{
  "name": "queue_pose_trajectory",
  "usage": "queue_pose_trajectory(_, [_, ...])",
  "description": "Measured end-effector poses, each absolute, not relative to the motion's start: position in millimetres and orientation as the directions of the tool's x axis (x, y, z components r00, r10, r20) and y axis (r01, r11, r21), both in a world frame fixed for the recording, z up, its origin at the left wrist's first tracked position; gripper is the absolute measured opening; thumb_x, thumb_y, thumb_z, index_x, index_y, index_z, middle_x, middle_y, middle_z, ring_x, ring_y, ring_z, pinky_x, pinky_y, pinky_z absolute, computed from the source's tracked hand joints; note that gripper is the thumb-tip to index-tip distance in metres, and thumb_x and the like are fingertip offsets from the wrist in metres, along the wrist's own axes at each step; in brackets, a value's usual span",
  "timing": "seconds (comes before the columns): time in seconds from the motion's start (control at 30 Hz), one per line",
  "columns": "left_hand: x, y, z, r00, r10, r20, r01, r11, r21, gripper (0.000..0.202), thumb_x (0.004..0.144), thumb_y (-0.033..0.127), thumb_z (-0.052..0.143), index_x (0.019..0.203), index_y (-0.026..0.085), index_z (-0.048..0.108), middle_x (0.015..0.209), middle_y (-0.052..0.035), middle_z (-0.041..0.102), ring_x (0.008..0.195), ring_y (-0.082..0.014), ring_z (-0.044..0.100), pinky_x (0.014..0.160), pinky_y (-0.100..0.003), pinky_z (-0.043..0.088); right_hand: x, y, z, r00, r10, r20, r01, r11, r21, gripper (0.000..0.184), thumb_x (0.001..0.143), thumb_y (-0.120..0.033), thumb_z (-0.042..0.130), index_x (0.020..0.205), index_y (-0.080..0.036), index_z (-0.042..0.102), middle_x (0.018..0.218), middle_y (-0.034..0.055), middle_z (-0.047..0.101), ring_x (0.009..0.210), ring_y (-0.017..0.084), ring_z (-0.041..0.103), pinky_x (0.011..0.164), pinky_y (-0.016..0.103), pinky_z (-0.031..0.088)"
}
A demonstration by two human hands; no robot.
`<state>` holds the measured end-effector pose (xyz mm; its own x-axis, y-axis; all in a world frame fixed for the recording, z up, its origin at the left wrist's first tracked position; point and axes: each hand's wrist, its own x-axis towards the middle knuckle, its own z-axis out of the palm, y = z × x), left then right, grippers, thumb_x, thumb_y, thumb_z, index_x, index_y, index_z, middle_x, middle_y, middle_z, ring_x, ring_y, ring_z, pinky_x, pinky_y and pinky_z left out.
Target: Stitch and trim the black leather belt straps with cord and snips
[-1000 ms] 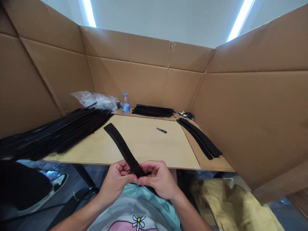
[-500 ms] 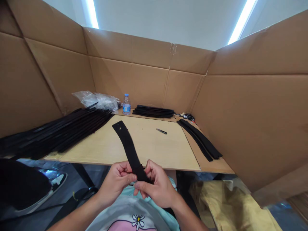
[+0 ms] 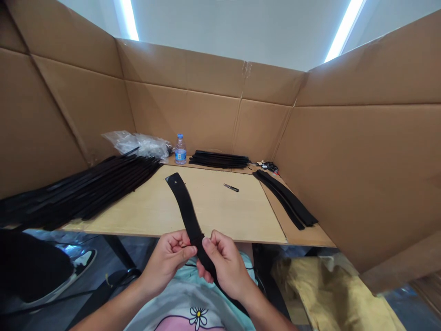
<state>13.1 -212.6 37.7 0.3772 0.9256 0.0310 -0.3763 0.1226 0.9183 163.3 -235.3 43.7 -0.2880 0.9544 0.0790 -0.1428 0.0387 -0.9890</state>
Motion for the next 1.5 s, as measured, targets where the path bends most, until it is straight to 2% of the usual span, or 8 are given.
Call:
queue_pose_trajectory(0.23, [17.6, -216.3, 41.3, 0.309, 0.951, 0.018, -0.382, 0.107, 0.918, 0.045, 0.057, 0.038, 0.083, 0.058, 0.016, 0.044, 0.046, 0.0097, 0.038, 0.038, -0.0018, 0.031, 0.040, -0.016, 0.016, 163.4, -234.4, 43.0, -0.234, 0.971, 0.035, -0.086, 0.016, -0.996, 0.046, 0.086, -0.060, 0.051, 0.070, -0.019, 0.041, 0.046, -0.0035, 0.056, 0.031, 0.005, 0.040, 0.033, 0.014, 0.028])
queue_pose_trajectory(0.53, [13.1, -208.8, 47.9, 0.231, 0.973, 0.015, -0.356, 0.070, 0.932, 0.039, 0.064, 0.038, 0.079, 0.058, 0.015, 0.048, 0.041, 0.0027, 0.056, 0.038, -0.0077, 0.048, 0.041, -0.017, 0.031, 165.1, -229.6, 47.1, -0.332, 0.934, 0.135, -0.294, 0.033, -0.955, 0.035, 0.085, -0.046, 0.064, 0.075, -0.018, 0.046, 0.073, 0.0046, 0.067, 0.060, 0.012, 0.059, 0.056, 0.022, 0.045])
queue_pose_trajectory(0.7, [10.4, -204.9, 44.9, 0.264, 0.964, 0.005, -0.357, 0.093, 0.929, 0.038, 0.049, 0.027, 0.087, 0.062, 0.015, 0.052, 0.056, -0.0001, 0.065, 0.050, -0.0153, 0.061, 0.051, -0.025, 0.048, 167.7, -224.0, 42.1, -0.325, 0.941, 0.096, -0.313, -0.011, -0.950, 0.033, 0.073, -0.036, 0.078, 0.087, -0.016, 0.055, 0.073, 0.0000, 0.063, 0.059, 0.009, 0.057, 0.054, 0.020, 0.046])
queue_pose_trajectory(0.83, [9.3, -204.5, 45.2, 0.244, 0.970, -0.004, -0.303, 0.081, 0.949, 0.038, 0.042, 0.020, 0.088, 0.061, 0.013, 0.056, 0.057, 0.0016, 0.063, 0.052, -0.0135, 0.060, 0.052, -0.023, 0.048, 169.4, -218.8, 36.9, -0.355, 0.932, 0.071, -0.334, -0.056, -0.941, 0.051, 0.059, -0.025, 0.087, 0.100, -0.018, 0.056, 0.073, -0.0014, 0.063, 0.061, 0.011, 0.057, 0.050, 0.021, 0.051])
queue_pose_trajectory(1.1, [12.7, -215.2, 55.3, 0.357, 0.927, 0.111, -0.285, -0.005, 0.958, 0.028, 0.071, 0.037, 0.072, 0.066, 0.016, 0.055, 0.054, 0.0048, 0.050, 0.048, -0.0073, 0.044, 0.046, -0.018, 0.039, 171.9, -223.2, 38.3, -0.229, 0.971, 0.063, -0.258, 0.001, -0.966, 0.058, 0.046, -0.017, 0.091, 0.091, -0.020, 0.054, 0.067, -0.0065, 0.054, 0.053, 0.012, 0.056, 0.042, 0.027, 0.058])
queue_pose_trajectory(1.2, [12.6, -219.5, 53.0, 0.323, 0.938, 0.123, -0.292, -0.025, 0.956, 0.030, 0.073, 0.036, 0.071, 0.064, 0.016, 0.050, 0.051, 0.0084, 0.037, 0.044, -0.0040, 0.030, 0.041, -0.016, 0.028, 176.0, -221.2, 40.8, -0.259, 0.966, -0.002, -0.275, -0.076, -0.958, 0.047, 0.059, -0.038, 0.085, 0.091, -0.020, 0.056, 0.066, -0.0053, 0.054, 0.052, 0.012, 0.056, 0.043, 0.031, 0.059])
queue_pose_trajectory(1.3, [10.1, -223.4, 52.0, 0.302, 0.940, 0.160, -0.336, -0.052, 0.940, 0.027, 0.076, 0.035, 0.069, 0.067, 0.016, 0.051, 0.051, 0.0088, 0.034, 0.043, -0.0033, 0.026, 0.039, -0.016, 0.023, 184.1, -212.8, 36.5, -0.348, 0.931, -0.114, -0.138, -0.171, -0.976, 0.038, 0.080, -0.054, 0.063, 0.079, -0.016, 0.060, 0.062, -0.0026, 0.056, 0.048, 0.010, 0.055, 0.042, 0.024, 0.054])
queue_pose_trajectory(1.5, [6.8, -228.9, 53.4, 0.390, 0.908, 0.151, -0.422, 0.030, 0.906, 0.024, 0.077, 0.034, 0.068, 0.073, 0.016, 0.054, 0.047, 0.0091, 0.038, 0.036, -0.0029, 0.031, 0.036, -0.017, 0.024, 185.1, -201.6, -11.9, -0.783, 0.580, -0.225, 0.361, 0.129, -0.923, 0.016, 0.080, -0.029, 0.066, 0.087, -0.017, 0.073, 0.074, 0.0013, 0.069, 0.063, 0.014, 0.062, 0.055, 0.022, 0.051])
